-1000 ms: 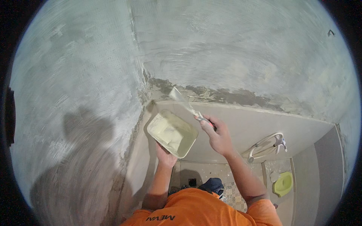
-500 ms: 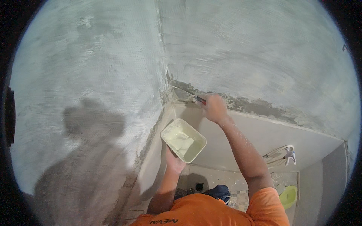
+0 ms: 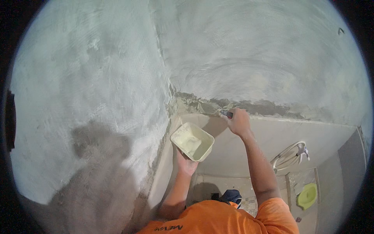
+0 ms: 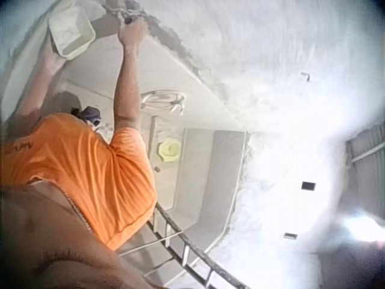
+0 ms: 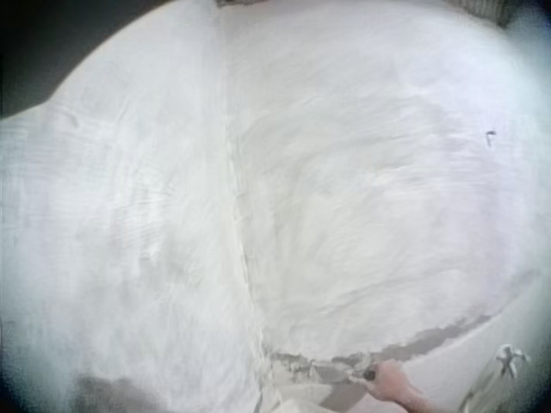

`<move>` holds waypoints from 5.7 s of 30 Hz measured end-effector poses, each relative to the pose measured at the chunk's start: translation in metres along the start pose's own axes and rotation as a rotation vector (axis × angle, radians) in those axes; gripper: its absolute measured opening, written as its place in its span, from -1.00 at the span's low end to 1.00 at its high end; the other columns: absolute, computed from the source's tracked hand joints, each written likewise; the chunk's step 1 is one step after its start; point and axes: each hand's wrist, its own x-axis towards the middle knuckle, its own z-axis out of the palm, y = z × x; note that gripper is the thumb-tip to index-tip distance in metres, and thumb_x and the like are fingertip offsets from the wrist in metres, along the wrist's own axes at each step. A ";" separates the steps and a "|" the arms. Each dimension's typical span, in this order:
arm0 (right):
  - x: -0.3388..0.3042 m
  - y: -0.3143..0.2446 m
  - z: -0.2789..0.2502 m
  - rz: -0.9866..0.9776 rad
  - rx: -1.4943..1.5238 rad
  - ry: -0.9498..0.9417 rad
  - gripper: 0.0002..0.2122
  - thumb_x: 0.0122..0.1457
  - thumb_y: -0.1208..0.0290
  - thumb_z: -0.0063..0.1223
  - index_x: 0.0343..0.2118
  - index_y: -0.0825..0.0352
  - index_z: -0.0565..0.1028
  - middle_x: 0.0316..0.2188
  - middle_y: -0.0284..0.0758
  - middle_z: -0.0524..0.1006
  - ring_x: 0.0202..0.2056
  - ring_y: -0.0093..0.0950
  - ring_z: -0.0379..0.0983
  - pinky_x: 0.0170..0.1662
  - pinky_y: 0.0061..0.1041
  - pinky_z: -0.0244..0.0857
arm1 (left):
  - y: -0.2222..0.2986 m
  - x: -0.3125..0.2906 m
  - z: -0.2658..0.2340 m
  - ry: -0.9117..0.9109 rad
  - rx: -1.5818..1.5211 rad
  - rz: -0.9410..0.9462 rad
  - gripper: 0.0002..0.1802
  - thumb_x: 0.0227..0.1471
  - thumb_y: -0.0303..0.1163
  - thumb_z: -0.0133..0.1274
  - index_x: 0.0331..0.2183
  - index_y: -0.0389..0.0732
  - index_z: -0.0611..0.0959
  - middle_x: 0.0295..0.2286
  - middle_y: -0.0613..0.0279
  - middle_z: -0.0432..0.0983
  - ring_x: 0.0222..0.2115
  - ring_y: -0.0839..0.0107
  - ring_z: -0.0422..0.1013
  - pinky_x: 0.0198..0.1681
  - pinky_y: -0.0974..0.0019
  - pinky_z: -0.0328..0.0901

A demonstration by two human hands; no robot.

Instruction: The person applies plaster to the upper edge of a tiled wall using a putty knife and a small plastic container of plaster mix.

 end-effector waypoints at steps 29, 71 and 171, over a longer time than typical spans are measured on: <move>-0.008 -0.060 0.015 0.000 0.196 -0.044 -0.52 0.08 0.01 0.31 -0.52 0.49 0.58 -0.64 0.04 0.45 -0.55 0.02 0.40 -0.40 -0.15 0.30 | 0.000 0.005 -0.002 0.014 -0.044 -0.094 -0.44 0.40 0.04 -0.23 0.22 -0.08 0.41 0.12 0.21 0.44 0.12 0.18 0.41 0.20 0.03 0.36; -0.091 -0.004 -0.007 0.422 0.655 0.124 -0.71 0.26 0.20 0.19 -0.40 0.37 0.59 -0.64 -0.43 0.46 -0.59 -0.61 0.32 -0.50 -0.49 0.16 | 0.016 0.001 0.003 0.048 -0.043 -0.157 -0.41 0.36 0.15 -0.20 0.17 -0.05 0.47 0.05 0.23 0.51 0.05 0.23 0.47 0.14 0.05 0.39; -0.116 -0.011 -0.064 -0.311 0.278 -0.260 -0.50 -0.15 0.61 0.13 -0.04 0.21 0.68 -0.37 -0.18 0.51 -0.36 -0.18 0.47 -0.23 -0.35 0.38 | -0.022 -0.009 -0.007 0.002 0.059 -0.327 -0.39 0.27 0.06 -0.02 0.16 -0.15 0.51 0.00 0.06 0.58 -0.09 0.15 0.58 -0.08 0.00 0.57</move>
